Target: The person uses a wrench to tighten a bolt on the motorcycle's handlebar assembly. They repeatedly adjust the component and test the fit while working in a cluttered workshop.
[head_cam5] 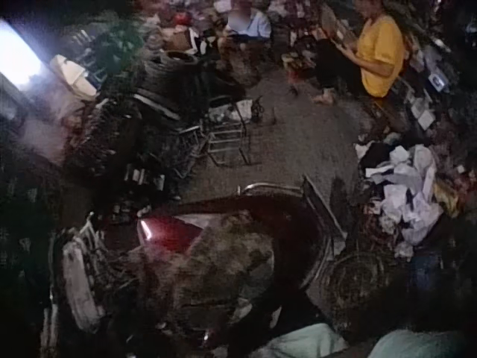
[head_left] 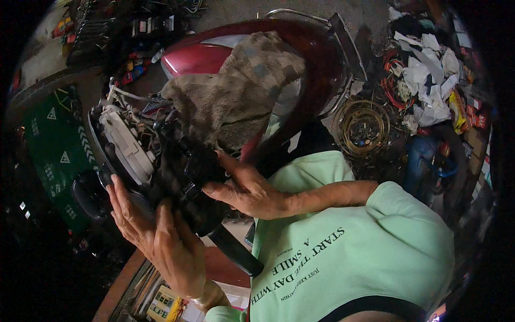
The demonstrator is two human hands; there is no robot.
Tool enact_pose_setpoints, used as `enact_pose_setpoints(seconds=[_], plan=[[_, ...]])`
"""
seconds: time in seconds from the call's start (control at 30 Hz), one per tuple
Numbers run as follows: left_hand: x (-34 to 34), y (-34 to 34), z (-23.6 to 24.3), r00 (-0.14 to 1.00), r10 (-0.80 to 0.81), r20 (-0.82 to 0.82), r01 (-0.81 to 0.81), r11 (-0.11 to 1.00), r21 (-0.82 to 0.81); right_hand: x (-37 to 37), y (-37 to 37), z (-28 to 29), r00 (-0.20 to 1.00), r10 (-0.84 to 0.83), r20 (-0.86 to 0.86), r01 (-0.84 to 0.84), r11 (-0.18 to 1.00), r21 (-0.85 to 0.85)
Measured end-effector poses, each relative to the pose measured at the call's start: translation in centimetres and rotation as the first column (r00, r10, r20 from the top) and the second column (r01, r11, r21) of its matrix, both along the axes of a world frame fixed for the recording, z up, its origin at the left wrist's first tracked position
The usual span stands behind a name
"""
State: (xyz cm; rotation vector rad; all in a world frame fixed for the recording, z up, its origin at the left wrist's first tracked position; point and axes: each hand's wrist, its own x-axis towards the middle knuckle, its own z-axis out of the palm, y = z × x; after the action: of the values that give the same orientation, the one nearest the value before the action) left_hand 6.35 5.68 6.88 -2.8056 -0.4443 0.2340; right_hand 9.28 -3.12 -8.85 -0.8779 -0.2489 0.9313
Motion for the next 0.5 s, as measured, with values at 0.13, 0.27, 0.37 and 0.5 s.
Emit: enact_pose_setpoints(seconds=[0.13,0.27,0.37,0.5], plan=[[-0.2,0.3,-0.1,0.998,-0.027,0.064,0.029,0.999,-0.029,0.4,-0.6,1.2,0.988,0.066,-0.137,-0.063,0.998,0.020],[0.1,0.6,-0.1,0.997,-0.032,0.065,0.033,0.999,-0.015,0.5,-1.1,1.7,0.950,0.174,-0.260,-0.186,0.982,-0.021],[0.2,0.5,0.1,0.999,-0.021,0.046,0.021,1.000,-0.007,0.0,-0.8,1.2,0.978,0.114,-0.174,-0.123,0.992,-0.040],[0.0,0.7,0.1,0.998,-0.043,0.037,0.043,0.999,-0.018,-0.1,-0.7,1.2,0.991,0.088,-0.102,-0.095,0.993,-0.075]])
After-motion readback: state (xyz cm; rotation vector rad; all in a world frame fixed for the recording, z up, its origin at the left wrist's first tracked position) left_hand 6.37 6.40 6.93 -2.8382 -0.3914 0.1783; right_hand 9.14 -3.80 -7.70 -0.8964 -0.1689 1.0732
